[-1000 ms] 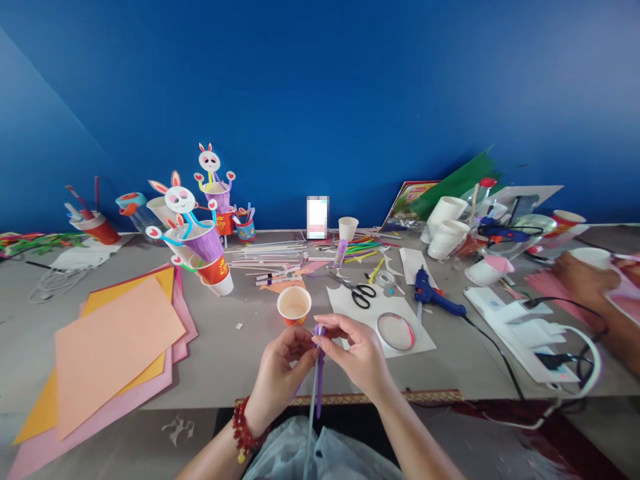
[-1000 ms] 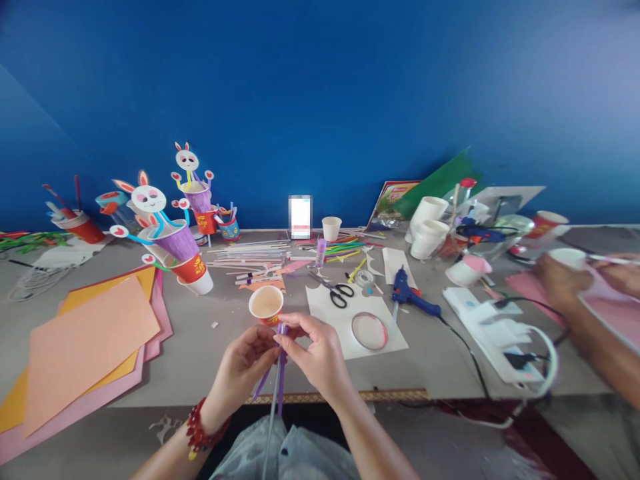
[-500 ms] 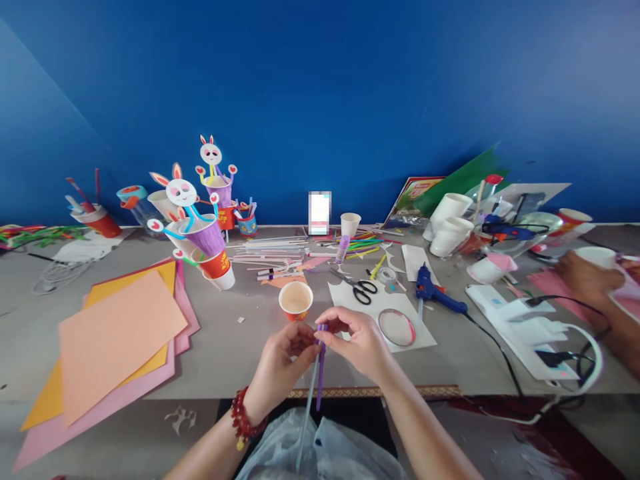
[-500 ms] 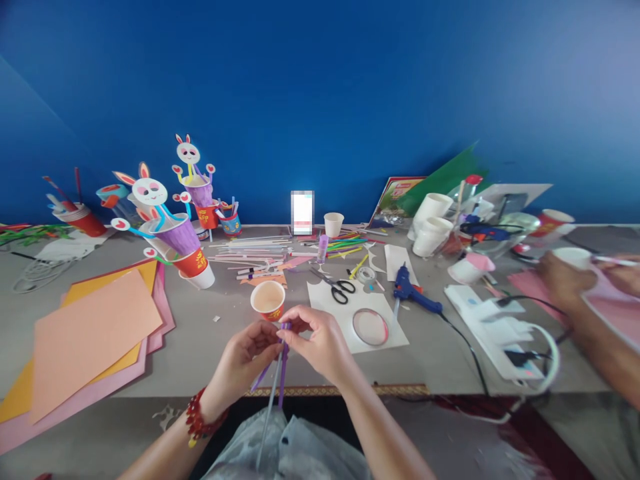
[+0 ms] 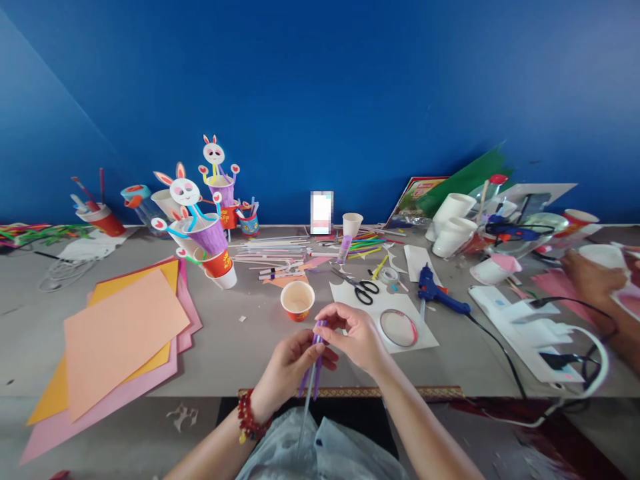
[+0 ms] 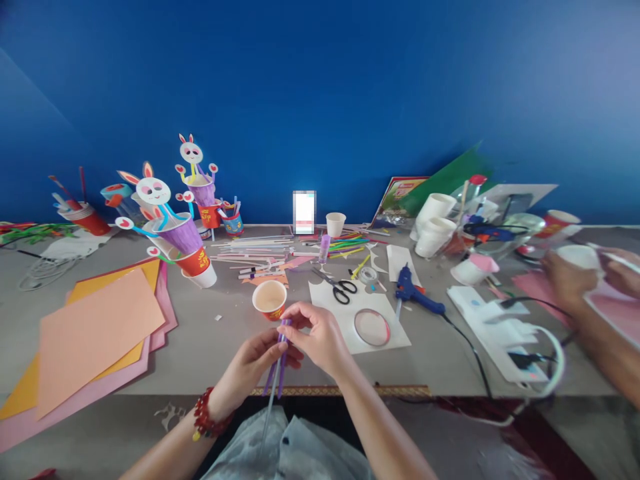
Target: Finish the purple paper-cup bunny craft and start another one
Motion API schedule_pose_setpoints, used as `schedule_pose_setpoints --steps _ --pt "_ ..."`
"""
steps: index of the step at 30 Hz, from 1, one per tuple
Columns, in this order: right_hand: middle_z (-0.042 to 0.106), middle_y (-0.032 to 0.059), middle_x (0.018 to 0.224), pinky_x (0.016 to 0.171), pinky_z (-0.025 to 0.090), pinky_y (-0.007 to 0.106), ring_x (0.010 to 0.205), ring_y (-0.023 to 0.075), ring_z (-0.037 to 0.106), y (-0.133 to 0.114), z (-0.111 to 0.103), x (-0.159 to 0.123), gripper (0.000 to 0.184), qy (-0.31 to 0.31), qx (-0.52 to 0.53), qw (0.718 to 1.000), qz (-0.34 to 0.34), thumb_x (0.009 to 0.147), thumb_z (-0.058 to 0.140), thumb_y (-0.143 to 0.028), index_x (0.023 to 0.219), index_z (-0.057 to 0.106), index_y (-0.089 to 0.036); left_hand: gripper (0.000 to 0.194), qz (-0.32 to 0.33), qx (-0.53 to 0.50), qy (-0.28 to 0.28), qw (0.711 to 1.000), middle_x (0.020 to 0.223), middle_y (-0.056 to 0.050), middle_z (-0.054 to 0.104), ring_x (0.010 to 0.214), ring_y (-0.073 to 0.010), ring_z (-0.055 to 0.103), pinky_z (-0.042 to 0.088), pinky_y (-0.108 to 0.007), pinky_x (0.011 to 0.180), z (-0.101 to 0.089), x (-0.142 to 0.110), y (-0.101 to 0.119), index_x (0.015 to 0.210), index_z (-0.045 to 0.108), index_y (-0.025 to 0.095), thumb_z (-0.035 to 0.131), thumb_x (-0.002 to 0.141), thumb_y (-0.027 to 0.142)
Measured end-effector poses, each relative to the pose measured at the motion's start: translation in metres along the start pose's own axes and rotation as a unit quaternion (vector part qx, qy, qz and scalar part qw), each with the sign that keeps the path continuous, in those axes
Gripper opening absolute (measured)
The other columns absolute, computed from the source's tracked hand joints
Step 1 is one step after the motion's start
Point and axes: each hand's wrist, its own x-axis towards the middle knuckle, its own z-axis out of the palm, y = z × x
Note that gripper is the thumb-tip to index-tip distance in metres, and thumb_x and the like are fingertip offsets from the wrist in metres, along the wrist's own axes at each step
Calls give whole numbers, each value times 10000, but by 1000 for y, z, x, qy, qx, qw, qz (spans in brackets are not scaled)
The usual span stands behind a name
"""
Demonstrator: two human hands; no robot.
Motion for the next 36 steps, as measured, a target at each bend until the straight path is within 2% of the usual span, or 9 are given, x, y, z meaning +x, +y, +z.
schedule_pose_setpoints --steps 5,10,13,17,20,24,30,36 --pt "679 -10 714 647 493 245 670 147 638 0 1 -2 90 5 -40 999 -1 821 694 -225 907 686 -200 339 -19 0 14 1000 843 -87 753 662 -168 713 535 -275 666 4 2 -3 951 604 137 612 912 474" --pt "683 -14 726 654 480 244 682 145 638 1 1 -3 97 5 -59 998 -12 820 706 -224 914 690 -206 362 -20 -23 16 999 776 -84 748 624 -165 705 532 -258 622 8 3 -2 898 596 134 623 896 495" --pt "692 -4 753 668 492 245 693 145 642 4 1 -2 112 1 -27 1000 -5 817 719 -239 919 691 -201 379 -19 -28 18 999 741 -84 745 594 -164 701 537 -258 607 8 4 -1 859 591 133 641 878 508" --pt "705 28 852 701 514 263 759 164 658 8 0 -1 272 -16 44 999 10 826 737 -334 1057 694 -196 385 -4 -29 30 999 740 -83 750 596 -167 706 552 -266 620 7 4 0 857 609 130 667 857 511" --pt "675 37 828 659 491 256 729 159 638 8 -1 0 240 -50 45 998 11 863 700 -392 977 739 -185 388 -4 -30 34 999 739 -81 752 597 -174 712 565 -278 634 7 4 1 866 622 129 682 844 511" --pt "622 33 783 616 456 251 697 155 605 5 -1 2 260 -46 15 999 3 874 678 -419 854 771 -177 400 -12 -35 24 999 752 -84 755 612 -185 722 574 -287 643 7 5 1 892 628 128 698 827 517" --pt "615 -10 625 510 406 225 532 115 531 5 2 2 293 -81 78 991 70 840 708 -459 808 715 -168 377 -9 -18 27 999 776 -83 756 635 -193 729 578 -294 659 7 5 0 896 643 129 672 853 502" --pt "571 -22 594 490 356 215 516 91 461 6 -3 5 321 -57 106 990 69 817 724 -465 766 714 -148 340 19 12 36 999 884 -98 758 716 -210 735 575 -328 735 6 1 2 981 668 135 701 843 443"
